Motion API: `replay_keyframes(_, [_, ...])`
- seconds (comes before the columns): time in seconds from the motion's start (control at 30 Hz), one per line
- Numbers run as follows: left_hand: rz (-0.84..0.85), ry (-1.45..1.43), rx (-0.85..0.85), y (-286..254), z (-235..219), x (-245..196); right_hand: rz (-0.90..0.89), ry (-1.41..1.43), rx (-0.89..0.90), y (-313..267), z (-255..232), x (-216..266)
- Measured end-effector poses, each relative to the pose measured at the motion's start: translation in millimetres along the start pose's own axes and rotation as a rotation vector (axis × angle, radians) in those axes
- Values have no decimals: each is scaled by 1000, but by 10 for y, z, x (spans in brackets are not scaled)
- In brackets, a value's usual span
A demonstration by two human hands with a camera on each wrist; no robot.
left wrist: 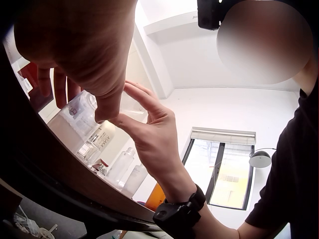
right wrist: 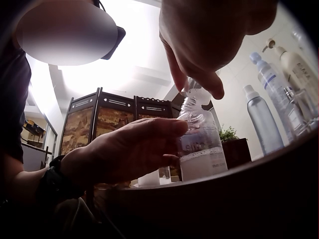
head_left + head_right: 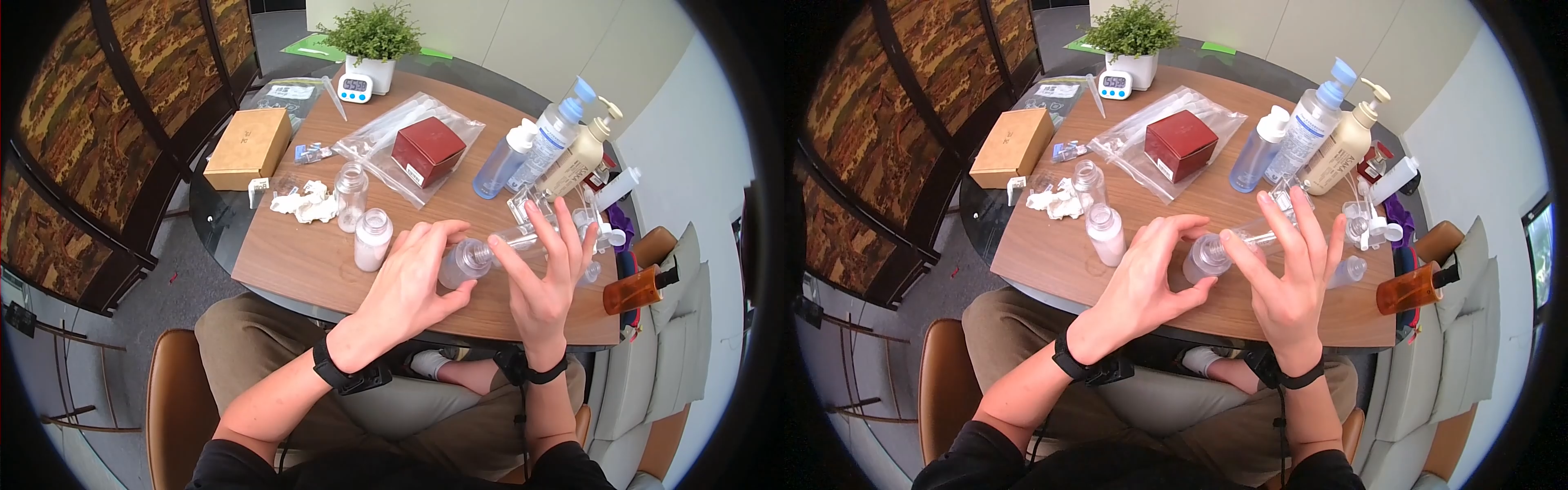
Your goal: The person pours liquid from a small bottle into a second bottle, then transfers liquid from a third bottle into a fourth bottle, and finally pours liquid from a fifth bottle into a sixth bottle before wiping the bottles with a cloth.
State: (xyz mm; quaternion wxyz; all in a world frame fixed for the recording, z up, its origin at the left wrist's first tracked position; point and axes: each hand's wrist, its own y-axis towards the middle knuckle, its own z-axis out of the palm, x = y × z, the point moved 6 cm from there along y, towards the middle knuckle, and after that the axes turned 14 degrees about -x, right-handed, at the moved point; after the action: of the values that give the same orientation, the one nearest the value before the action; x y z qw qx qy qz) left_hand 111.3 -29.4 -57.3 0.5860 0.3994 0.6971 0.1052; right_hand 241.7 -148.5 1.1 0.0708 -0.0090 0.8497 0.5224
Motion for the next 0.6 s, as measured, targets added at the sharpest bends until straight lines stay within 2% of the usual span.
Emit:
replay_keyframes(0.27, [-5,7,8,6,-4,2,78,53,47,33,23,-115])
replay_keyframes(0.6, [-14,46,26,9,-5,5,347,228,82,-9,48,-273])
